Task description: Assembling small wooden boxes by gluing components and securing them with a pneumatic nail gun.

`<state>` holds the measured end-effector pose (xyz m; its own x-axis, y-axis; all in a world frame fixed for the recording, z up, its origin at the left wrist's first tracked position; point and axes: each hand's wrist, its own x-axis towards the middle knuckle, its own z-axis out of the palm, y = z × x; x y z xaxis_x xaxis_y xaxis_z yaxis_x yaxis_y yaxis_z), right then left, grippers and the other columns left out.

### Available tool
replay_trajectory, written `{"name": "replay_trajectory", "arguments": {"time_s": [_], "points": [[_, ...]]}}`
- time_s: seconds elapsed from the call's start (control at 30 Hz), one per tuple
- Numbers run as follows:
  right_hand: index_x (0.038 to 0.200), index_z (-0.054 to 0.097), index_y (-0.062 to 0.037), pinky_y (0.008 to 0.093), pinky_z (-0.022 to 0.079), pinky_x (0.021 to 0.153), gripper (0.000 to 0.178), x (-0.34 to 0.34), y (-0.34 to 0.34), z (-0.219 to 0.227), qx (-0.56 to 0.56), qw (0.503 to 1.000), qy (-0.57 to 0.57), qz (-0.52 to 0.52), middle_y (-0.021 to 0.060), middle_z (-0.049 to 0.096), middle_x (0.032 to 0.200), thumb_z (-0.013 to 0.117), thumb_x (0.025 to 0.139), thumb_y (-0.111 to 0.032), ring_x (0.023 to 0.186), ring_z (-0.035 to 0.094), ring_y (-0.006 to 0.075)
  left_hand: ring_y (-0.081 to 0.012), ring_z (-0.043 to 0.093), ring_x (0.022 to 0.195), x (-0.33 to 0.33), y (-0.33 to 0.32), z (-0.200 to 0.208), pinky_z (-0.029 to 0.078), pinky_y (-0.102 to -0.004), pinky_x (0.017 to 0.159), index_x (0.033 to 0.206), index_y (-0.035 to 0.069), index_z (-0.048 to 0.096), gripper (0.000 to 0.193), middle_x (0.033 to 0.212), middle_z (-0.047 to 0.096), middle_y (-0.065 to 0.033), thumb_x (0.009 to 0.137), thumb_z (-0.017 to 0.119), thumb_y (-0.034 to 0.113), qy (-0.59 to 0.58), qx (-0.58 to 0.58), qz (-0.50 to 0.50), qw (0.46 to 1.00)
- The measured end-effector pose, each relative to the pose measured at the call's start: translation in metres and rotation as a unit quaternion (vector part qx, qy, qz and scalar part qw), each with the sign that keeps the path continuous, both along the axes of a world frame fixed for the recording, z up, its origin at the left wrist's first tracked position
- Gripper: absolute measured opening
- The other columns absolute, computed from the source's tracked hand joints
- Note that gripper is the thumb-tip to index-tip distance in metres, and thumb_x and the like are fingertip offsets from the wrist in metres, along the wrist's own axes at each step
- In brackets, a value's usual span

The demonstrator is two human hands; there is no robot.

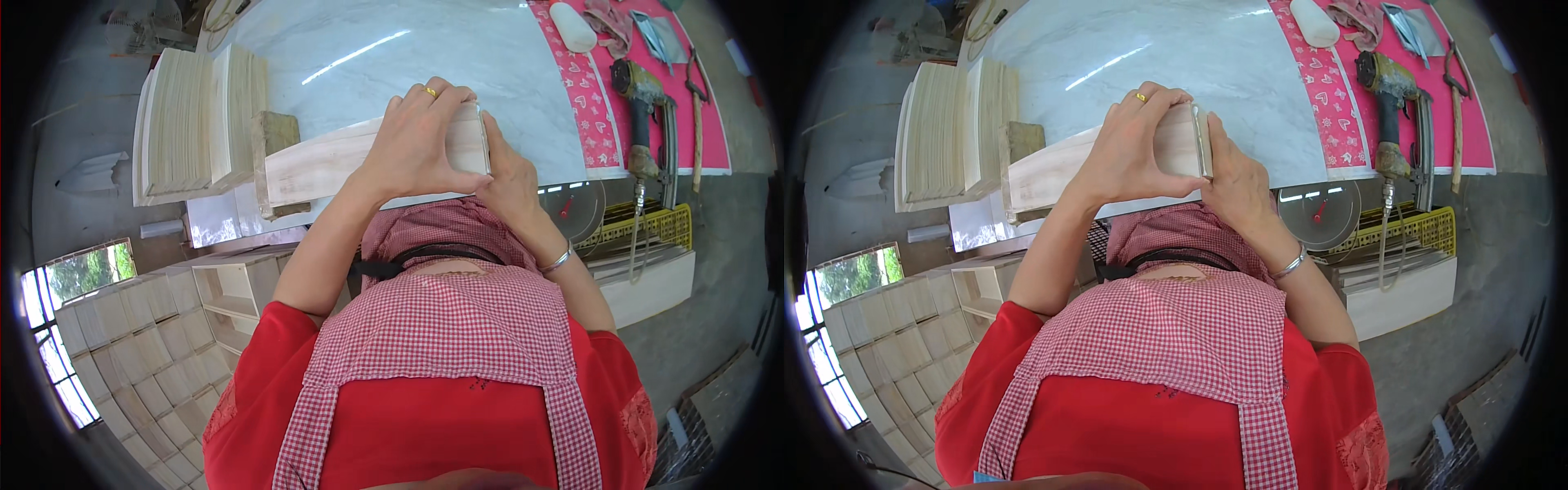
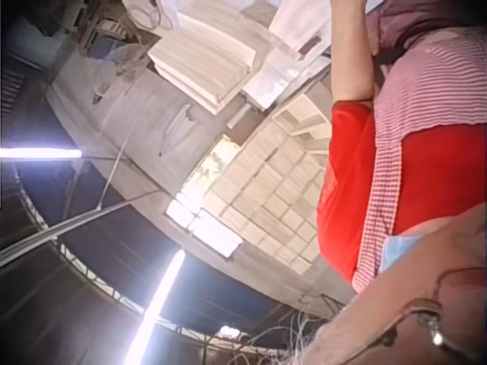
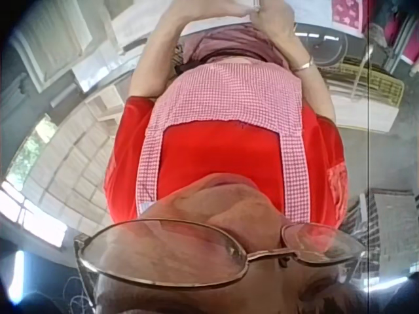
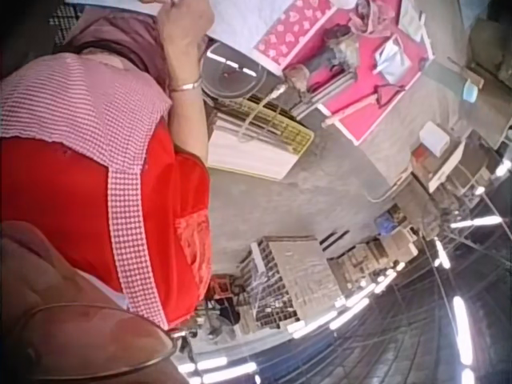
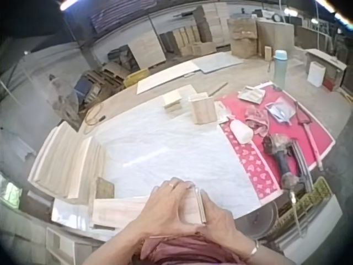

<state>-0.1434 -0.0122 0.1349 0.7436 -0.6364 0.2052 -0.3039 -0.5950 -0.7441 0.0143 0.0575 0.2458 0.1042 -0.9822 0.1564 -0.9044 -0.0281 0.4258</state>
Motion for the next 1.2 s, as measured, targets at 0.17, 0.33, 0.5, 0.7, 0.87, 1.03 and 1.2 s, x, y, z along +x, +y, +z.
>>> {"name": "replay_trajectory", "arguments": {"time_s": [0.17, 0.33, 0.5, 0.7, 0.87, 1.03, 1.2], "points": [[0.150, 0.028, -0.0017, 0.0470, 0.053, 0.063, 0.084, 0.001, 0.000, 0.002, 0.006, 1.000, -0.002, -0.002, 0.0209, 0.066, 0.103, 0.069, 0.077, -0.009, 0.079, 0.067, 0.0406, -0.0318, 0.056, 0.102, -0.001, -0.003, 0.000, 0.042, -0.0411, 0.086, 0.124, 0.004, 0.055, 0.086, 0.114, 0.057, -0.0121, 0.053, 0.086, 0.042, -0.001, 0.014, -0.001, 1.000], [0.150, 0.028, -0.0026, 0.0466, 0.053, 0.063, 0.083, 0.001, 0.000, 0.002, 0.004, 1.000, 0.003, -0.003, 0.0204, 0.066, 0.103, 0.068, 0.078, -0.010, 0.079, 0.067, 0.0399, -0.0319, 0.056, 0.101, -0.001, -0.004, -0.002, 0.042, -0.0412, 0.086, 0.124, 0.003, 0.055, 0.087, 0.114, 0.057, -0.0128, 0.053, 0.086, 0.043, 0.000, 0.019, -0.001, 1.000], [0.150, 0.029, -0.0036, 0.0465, 0.054, 0.063, 0.082, 0.002, -0.001, -0.001, -0.005, 1.000, 0.000, -0.003, 0.0197, 0.066, 0.102, 0.068, 0.078, -0.010, 0.079, 0.067, 0.0394, -0.0320, 0.056, 0.100, -0.002, -0.006, -0.002, 0.042, -0.0413, 0.086, 0.124, 0.002, 0.055, 0.087, 0.113, 0.057, -0.0133, 0.054, 0.086, 0.043, -0.002, 0.017, 0.000, 1.000], [0.151, 0.028, -0.0039, 0.0467, 0.054, 0.063, 0.082, 0.002, 0.000, -0.001, -0.008, 1.000, 0.000, -0.008, 0.0194, 0.066, 0.101, 0.068, 0.078, -0.011, 0.080, 0.067, 0.0390, -0.0320, 0.057, 0.100, -0.001, -0.006, -0.004, 0.042, -0.0414, 0.085, 0.123, 0.002, 0.055, 0.087, 0.113, 0.057, -0.0133, 0.053, 0.086, 0.043, -0.006, 0.013, -0.001, 1.000], [0.151, 0.029, -0.0039, 0.0466, 0.054, 0.063, 0.082, 0.001, 0.000, 0.001, 0.004, 1.000, 0.000, -0.004, 0.0195, 0.066, 0.102, 0.067, 0.079, -0.010, 0.080, 0.067, 0.0391, -0.0319, 0.057, 0.100, -0.002, -0.007, -0.004, 0.042, -0.0414, 0.084, 0.123, 0.002, 0.055, 0.087, 0.112, 0.057, -0.0133, 0.053, 0.087, 0.043, -0.012, 0.021, 0.003, 1.000], [0.151, 0.029, -0.0039, 0.0465, 0.054, 0.064, 0.081, 0.000, 0.000, 0.003, 0.020, 1.000, 0.019, -0.003, 0.0200, 0.066, 0.103, 0.067, 0.079, -0.011, 0.081, 0.067, 0.0391, -0.0315, 0.057, 0.101, -0.003, -0.006, -0.008, 0.042, -0.0414, 0.084, 0.123, 0.003, 0.055, 0.088, 0.113, 0.058, -0.0132, 0.052, 0.087, 0.044, -0.010, 0.008, 0.004, 1.000], [0.150, 0.030, -0.0034, 0.0431, 0.054, 0.065, 0.081, -0.009, 0.000, 0.006, 0.000, 1.000, -0.006, -0.003, 0.0192, 0.064, 0.104, 0.069, 0.080, -0.012, 0.081, 0.067, 0.0353, -0.0307, 0.056, 0.101, -0.002, -0.008, -0.011, 0.041, -0.0420, 0.084, 0.121, 0.003, 0.056, 0.088, 0.112, 0.057, -0.0123, 0.050, 0.087, 0.045, -0.003, 0.015, 0.000, 1.000]]}}
